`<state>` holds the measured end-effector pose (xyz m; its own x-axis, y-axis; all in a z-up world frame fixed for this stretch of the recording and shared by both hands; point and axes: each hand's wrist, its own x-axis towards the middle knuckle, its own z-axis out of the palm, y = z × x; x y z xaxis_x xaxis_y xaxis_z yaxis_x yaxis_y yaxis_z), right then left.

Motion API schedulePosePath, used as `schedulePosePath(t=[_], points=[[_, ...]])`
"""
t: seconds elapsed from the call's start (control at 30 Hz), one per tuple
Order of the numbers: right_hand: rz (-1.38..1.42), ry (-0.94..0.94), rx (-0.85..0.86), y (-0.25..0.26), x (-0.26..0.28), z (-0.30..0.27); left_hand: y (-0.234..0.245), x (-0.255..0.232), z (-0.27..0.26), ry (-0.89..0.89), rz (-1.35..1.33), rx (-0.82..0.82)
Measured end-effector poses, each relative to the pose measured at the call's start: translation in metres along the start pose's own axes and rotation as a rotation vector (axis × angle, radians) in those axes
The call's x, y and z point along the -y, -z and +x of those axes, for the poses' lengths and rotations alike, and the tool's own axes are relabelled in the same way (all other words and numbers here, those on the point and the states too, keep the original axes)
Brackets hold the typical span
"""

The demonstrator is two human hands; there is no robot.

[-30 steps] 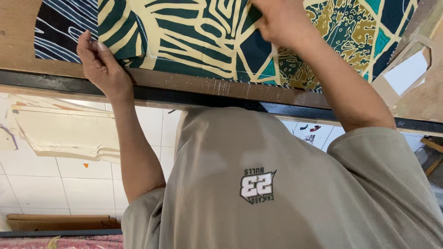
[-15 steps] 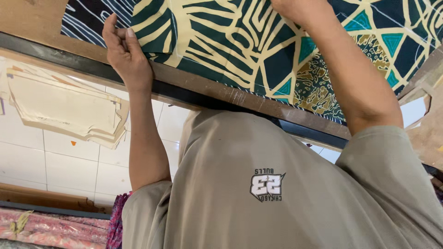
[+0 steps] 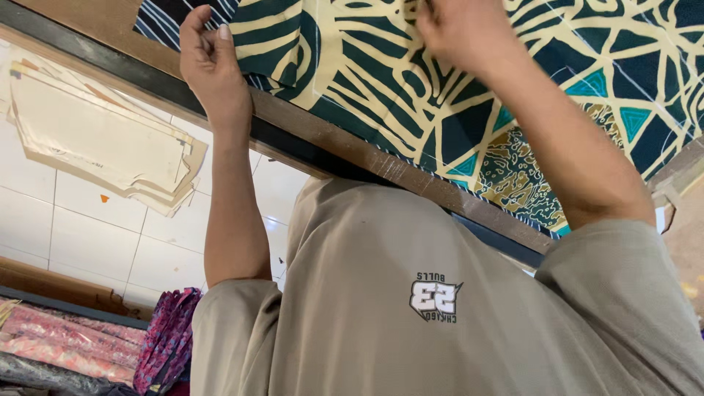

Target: The person uses shears to cut a patterned fabric laid on a wooden table, following a template outline. They trim the fabric, remove excess pieces, and adjust the cut sections on the table.

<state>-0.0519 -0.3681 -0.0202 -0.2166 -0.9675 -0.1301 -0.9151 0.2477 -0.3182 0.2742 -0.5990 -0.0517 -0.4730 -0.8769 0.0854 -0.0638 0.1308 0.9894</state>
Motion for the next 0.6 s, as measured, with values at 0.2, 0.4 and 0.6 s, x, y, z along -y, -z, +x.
schedulePosePath(t=[0.2, 0.4, 0.6], points=[[-0.095, 0.309, -0.18, 0.014, 0.045, 0.004, 0.014, -0.026, 0.026, -0.064, -0.09, -0.004], [-0.063, 0.3, -0.132, 0.025, 0.055, 0.008, 0.037, -0.027, 0.053, -0.187, 0.139, -0.082], [-0.045, 0.333, -0.142, 0.02, 0.047, 0.017, 0.041, -0.009, 0.025, -0.299, 0.432, -0.05]])
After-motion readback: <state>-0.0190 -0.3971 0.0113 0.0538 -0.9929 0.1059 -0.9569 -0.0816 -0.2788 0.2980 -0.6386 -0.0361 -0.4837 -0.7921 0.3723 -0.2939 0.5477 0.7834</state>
